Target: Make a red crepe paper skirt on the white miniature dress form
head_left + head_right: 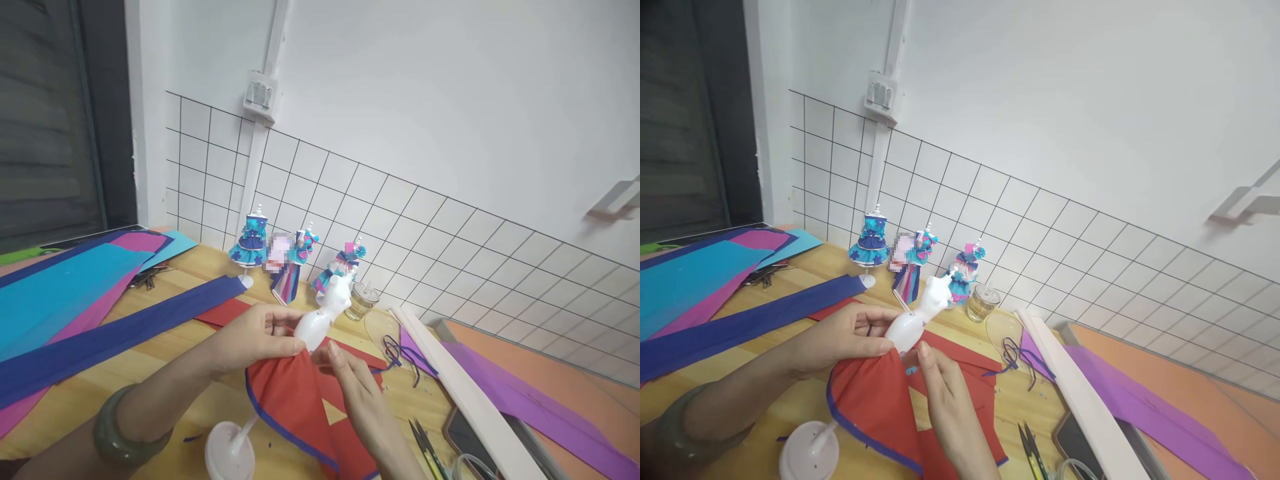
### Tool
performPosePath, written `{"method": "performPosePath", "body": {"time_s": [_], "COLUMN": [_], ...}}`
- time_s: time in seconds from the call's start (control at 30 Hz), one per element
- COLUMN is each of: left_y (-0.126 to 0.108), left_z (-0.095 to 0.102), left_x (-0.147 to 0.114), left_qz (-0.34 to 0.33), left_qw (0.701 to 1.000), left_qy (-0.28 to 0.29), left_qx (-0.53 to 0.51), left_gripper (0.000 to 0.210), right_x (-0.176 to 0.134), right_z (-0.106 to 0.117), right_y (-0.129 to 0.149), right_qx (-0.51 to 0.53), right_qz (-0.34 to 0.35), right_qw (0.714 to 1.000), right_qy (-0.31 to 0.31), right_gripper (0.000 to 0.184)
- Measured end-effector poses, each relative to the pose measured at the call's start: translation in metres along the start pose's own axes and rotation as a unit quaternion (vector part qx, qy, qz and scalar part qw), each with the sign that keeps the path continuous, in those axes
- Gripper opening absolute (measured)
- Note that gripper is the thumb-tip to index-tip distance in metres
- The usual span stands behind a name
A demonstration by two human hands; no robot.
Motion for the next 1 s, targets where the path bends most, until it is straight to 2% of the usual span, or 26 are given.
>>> {"method": "performPosePath", "body": {"time_s": [0.13, 0.2, 0.27, 0.53, 0.77, 0.87, 1.0], "left_y": [0.005, 0.007, 0.008, 0.006, 0.005, 0.006, 0.007], "left_z": [0.001, 0.002, 0.003, -0.003, -0.006, -0.006, -0.006], "left_x": [0.000, 0.000, 0.000, -0.001, 0.000, 0.001, 0.002], "left_qz": [-0.003, -0.001, 0.000, -0.005, -0.020, -0.024, -0.020], "left_qw": [1.000, 1.000, 1.000, 1.000, 0.999, 0.999, 1.000], "left_qy": [0.013, 0.016, 0.019, 0.008, 0.018, 0.011, 0.006], "left_qx": [0.003, 0.011, 0.016, 0.007, -0.031, -0.022, -0.021], "left_gripper": [0.049, 0.050, 0.050, 0.049, 0.047, 0.046, 0.045], "right_x": [0.001, 0.001, 0.001, -0.004, -0.006, -0.005, -0.005], "right_z": [-0.003, -0.004, -0.005, -0.010, -0.012, -0.011, -0.011], "right_y": [-0.003, -0.003, -0.001, 0.005, 0.001, 0.002, 0.007], "right_qx": [0.083, 0.121, 0.150, 0.147, 0.046, 0.026, 0.066], "right_qz": [-0.050, -0.056, -0.054, -0.064, -0.045, -0.033, -0.035], "right_qw": [0.993, 0.986, 0.981, 0.985, 0.998, 0.999, 0.997], "right_qy": [0.060, 0.097, 0.109, 0.057, -0.013, -0.015, -0.002], "right_gripper": [0.041, 0.040, 0.039, 0.034, 0.033, 0.031, 0.034]}}
Point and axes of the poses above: each hand's wrist, its own x-axis towards the middle knuckle, its own z-axis out of the back of the hand, y = z × x, the point moved 2 cm from there along x, towards the middle knuckle, and after that the axes turned 3 degrees about -y, right-handed, at the moved point
